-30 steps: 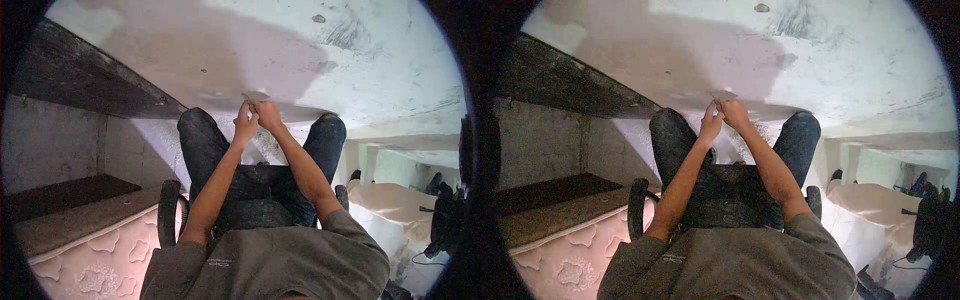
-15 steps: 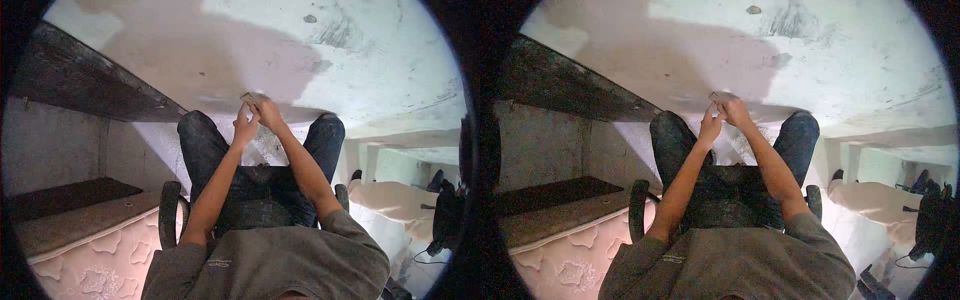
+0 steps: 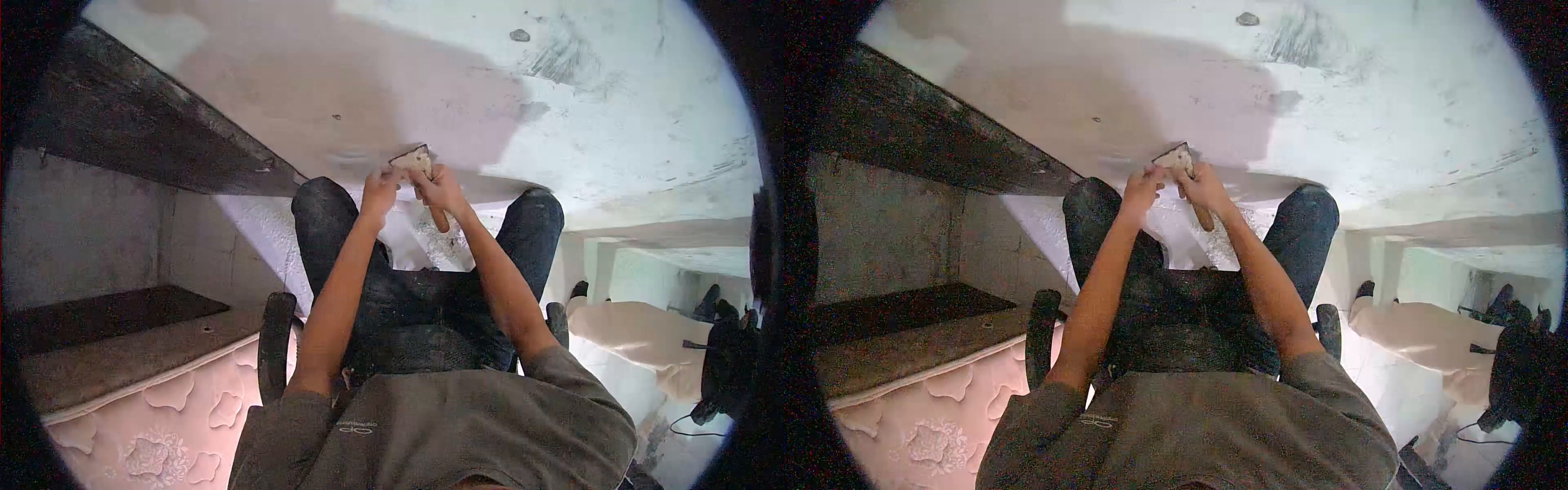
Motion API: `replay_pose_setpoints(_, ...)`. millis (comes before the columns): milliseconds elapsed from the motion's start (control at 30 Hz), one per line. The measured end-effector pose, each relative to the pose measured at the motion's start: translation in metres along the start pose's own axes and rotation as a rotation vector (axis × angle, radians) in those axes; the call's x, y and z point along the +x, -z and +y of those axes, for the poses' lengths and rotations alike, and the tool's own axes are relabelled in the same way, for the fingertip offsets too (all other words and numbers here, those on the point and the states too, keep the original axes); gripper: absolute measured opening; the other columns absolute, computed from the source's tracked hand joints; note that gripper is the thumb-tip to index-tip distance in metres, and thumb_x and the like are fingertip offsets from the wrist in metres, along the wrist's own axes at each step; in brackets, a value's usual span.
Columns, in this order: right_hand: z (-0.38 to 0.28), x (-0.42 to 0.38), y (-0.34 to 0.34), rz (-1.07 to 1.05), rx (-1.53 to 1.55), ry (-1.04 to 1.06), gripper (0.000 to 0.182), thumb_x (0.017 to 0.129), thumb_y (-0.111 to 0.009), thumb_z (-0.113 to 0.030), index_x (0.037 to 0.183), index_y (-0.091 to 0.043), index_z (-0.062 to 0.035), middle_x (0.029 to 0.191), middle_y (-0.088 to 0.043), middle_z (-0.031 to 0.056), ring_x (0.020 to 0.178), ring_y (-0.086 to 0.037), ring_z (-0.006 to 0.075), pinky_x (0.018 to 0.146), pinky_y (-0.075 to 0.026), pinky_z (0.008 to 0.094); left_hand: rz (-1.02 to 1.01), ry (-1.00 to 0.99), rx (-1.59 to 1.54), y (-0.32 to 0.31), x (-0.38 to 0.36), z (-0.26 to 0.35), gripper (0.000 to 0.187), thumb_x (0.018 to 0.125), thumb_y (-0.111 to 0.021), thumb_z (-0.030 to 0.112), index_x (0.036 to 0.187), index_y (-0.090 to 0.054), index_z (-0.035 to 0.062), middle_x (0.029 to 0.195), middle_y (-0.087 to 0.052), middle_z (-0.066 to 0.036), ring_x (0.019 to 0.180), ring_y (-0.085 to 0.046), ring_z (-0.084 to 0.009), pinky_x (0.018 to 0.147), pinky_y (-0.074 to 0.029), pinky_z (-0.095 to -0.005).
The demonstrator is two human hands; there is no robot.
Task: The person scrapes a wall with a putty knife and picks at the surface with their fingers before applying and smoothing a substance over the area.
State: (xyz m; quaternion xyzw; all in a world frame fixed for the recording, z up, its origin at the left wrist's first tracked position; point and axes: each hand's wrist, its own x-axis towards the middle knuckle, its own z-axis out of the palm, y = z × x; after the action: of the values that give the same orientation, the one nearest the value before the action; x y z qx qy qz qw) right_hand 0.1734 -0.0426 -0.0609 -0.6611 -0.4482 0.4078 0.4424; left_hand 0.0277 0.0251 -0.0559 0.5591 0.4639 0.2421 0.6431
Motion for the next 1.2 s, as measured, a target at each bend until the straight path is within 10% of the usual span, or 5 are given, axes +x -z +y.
replay_pose_setpoints(300, -0.028, -0.024, 0.010, -0.141, 0.333, -0.126, 0.030, 0.091, -0.057, -0.032, 0.078, -0.058, -0.0050, 0.057, -0.054, 0.0021, 0.042, -0.049, 0.0095, 0.038, -0.038, 0.0237, 0.039, -0.161, 0.319, 0.017, -0.020, 0.025, 0.029, 0.087, -0.059, 0.029, 0.089, -0.059, -0.0003, 0.082, -0.063, -0.007, 0.074, -0.059, -0.0185, 0.067, -0.045, -0.0321)
replay_pose_setpoints(367, -0.030, -0.026, 0.012, -0.168, 0.323, -0.150, 0.029, 0.090, -0.058, -0.032, 0.079, -0.058, -0.0046, 0.058, -0.053, 0.0017, 0.042, -0.049, 0.0094, 0.038, -0.037, 0.0238, 0.064, -0.184, 0.471, 0.018, -0.032, 0.039, 0.031, 0.085, -0.059, 0.026, 0.089, -0.059, -0.0046, 0.089, -0.066, -0.021, 0.082, -0.065, -0.0294, 0.072, -0.048, -0.0370)
replay_pose_setpoints(833, -0.026, -0.028, 0.035, -0.093, -0.075, 0.162, 0.047, 0.081, -0.069, -0.034, 0.107, -0.050, 0.0010, 0.078, -0.063, 0.0172, 0.069, -0.060, 0.0231, 0.063, -0.047, 0.0366, -0.070, -0.098, 0.498, 0.011, -0.044, 0.059, 0.036, 0.089, -0.044, 0.025, 0.088, -0.065, -0.0045, 0.075, -0.070, -0.010, 0.076, -0.066, -0.0221, 0.074, -0.048, -0.0320)
replay_pose_setpoints(1200, -0.034, -0.031, 0.041, -0.180, -0.149, 0.226, 0.050, 0.077, -0.072, -0.037, 0.112, -0.051, -0.0072, 0.074, -0.061, 0.0120, 0.065, -0.056, 0.0192, 0.062, -0.045, 0.0327, -0.206, -0.023, 0.294, 0.013, -0.048, 0.070, 0.032, 0.091, -0.042, 0.022, 0.089, -0.063, -0.0013, 0.077, -0.063, -0.009, 0.073, -0.058, -0.0168, 0.070, -0.043, -0.0311)
